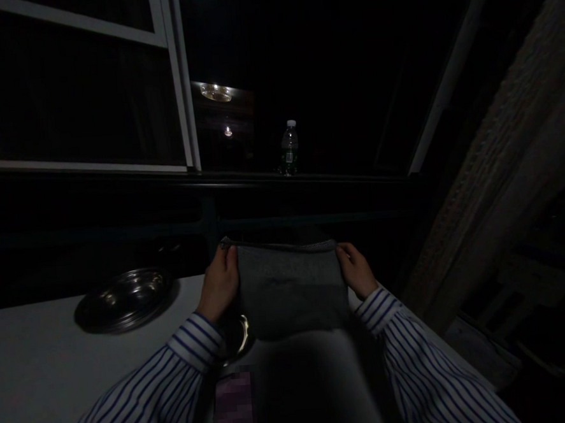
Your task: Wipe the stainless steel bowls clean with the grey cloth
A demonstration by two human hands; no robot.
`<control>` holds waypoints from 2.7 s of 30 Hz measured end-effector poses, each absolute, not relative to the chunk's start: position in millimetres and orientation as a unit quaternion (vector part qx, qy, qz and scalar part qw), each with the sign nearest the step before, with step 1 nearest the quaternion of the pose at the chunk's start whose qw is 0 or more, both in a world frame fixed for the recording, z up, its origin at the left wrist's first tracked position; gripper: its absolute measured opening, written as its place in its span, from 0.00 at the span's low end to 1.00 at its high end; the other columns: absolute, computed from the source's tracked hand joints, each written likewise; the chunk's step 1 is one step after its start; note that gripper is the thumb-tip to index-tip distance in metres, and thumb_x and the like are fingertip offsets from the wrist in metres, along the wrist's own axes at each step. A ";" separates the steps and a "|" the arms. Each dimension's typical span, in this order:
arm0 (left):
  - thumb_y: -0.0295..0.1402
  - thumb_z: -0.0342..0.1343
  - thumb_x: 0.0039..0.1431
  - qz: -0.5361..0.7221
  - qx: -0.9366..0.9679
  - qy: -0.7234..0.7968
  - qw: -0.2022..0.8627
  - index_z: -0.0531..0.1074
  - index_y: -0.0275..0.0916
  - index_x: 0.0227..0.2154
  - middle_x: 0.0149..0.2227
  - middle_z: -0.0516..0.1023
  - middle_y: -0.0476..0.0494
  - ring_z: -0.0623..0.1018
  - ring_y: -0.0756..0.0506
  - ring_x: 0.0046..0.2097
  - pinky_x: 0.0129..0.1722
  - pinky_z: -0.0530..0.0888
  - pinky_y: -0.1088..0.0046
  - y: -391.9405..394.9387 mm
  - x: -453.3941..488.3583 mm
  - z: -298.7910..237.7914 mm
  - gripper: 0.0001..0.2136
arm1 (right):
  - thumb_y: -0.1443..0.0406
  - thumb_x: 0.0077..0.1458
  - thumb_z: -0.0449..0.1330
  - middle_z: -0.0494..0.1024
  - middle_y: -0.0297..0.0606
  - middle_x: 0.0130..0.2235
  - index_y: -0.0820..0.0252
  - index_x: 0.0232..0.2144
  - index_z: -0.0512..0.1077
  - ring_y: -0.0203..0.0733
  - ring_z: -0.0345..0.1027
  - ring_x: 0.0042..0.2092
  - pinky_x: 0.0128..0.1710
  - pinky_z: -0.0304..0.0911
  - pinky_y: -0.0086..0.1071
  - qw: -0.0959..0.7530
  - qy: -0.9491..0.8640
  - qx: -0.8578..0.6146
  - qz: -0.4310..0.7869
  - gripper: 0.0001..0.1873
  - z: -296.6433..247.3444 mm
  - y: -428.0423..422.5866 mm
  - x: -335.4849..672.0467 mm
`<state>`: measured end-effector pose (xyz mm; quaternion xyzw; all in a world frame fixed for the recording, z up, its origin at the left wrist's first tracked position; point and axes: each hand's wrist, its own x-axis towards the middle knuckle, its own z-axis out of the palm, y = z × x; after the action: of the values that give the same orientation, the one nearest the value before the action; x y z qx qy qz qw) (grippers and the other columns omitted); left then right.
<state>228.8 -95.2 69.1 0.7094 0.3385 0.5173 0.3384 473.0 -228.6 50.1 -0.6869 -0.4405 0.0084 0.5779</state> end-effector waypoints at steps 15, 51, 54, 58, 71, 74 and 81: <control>0.27 0.65 0.35 0.384 0.529 0.346 0.673 0.69 0.36 0.39 0.32 0.77 0.45 0.77 0.49 0.31 0.35 0.72 0.72 -92.0 221.8 63.8 0.23 | 0.63 0.41 0.62 0.73 0.33 0.27 0.62 0.47 0.61 0.39 0.70 0.30 0.29 0.64 0.30 0.638 -0.317 -0.641 0.285 0.29 48.9 -227.5 459.8; 0.41 0.48 0.55 0.283 0.832 0.178 0.442 0.71 0.37 0.33 0.31 0.73 0.49 0.72 0.47 0.34 0.36 0.68 0.72 -96.6 233.8 100.9 0.13 | 0.59 0.45 0.62 0.73 0.44 0.44 0.61 0.50 0.65 0.45 0.66 0.48 0.53 0.54 0.45 0.398 -0.605 -0.641 0.254 0.28 47.6 -259.7 472.9; 0.40 0.47 0.56 0.220 0.882 0.116 0.400 0.73 0.37 0.33 0.34 0.75 0.47 0.73 0.46 0.37 0.38 0.68 0.73 -102.3 240.4 111.0 0.13 | 0.61 0.43 0.65 0.63 0.47 0.56 0.56 0.57 0.54 0.45 0.56 0.57 0.56 0.50 0.45 0.439 -0.616 -0.574 0.314 0.40 45.0 -246.0 447.5; 0.39 0.47 0.57 0.181 0.908 0.069 0.371 0.74 0.37 0.37 0.37 0.77 0.46 0.74 0.46 0.40 0.41 0.68 0.73 -108.2 246.7 120.6 0.14 | 0.63 0.44 0.65 0.66 0.43 0.53 0.57 0.54 0.58 0.42 0.59 0.55 0.55 0.52 0.40 0.486 -0.635 -0.474 0.370 0.35 40.5 -224.3 412.0; 0.52 0.52 0.49 0.317 0.589 0.366 0.647 0.68 0.33 0.43 0.32 0.78 0.39 0.77 0.45 0.32 0.34 0.71 0.68 -98.5 207.4 64.5 0.27 | 0.59 0.42 0.64 0.77 0.36 0.32 0.61 0.37 0.70 0.40 0.72 0.32 0.33 0.64 0.33 0.642 -0.411 -0.438 0.476 0.18 49.1 -216.0 387.1; 0.52 0.50 0.51 0.254 0.538 0.318 0.738 0.66 0.34 0.46 0.33 0.78 0.38 0.78 0.44 0.35 0.38 0.71 0.67 -117.1 203.8 42.6 0.27 | 0.60 0.41 0.64 0.77 0.37 0.34 0.61 0.36 0.69 0.43 0.72 0.37 0.35 0.65 0.34 0.657 -0.385 -0.439 0.477 0.18 48.2 -212.0 386.4; 0.33 0.64 0.42 0.326 0.584 0.314 0.674 0.58 0.33 0.53 0.29 0.77 0.47 0.76 0.48 0.32 0.34 0.70 0.72 -127.3 217.1 32.5 0.34 | 0.60 0.45 0.61 0.75 0.36 0.30 0.60 0.36 0.69 0.40 0.70 0.32 0.32 0.63 0.32 0.648 -0.375 -0.510 0.423 0.14 40.3 -206.3 395.9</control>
<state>217.1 -127.3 32.5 0.5838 0.3143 0.3261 0.6738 395.9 -206.3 40.3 -0.5100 -0.3746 0.4232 0.6484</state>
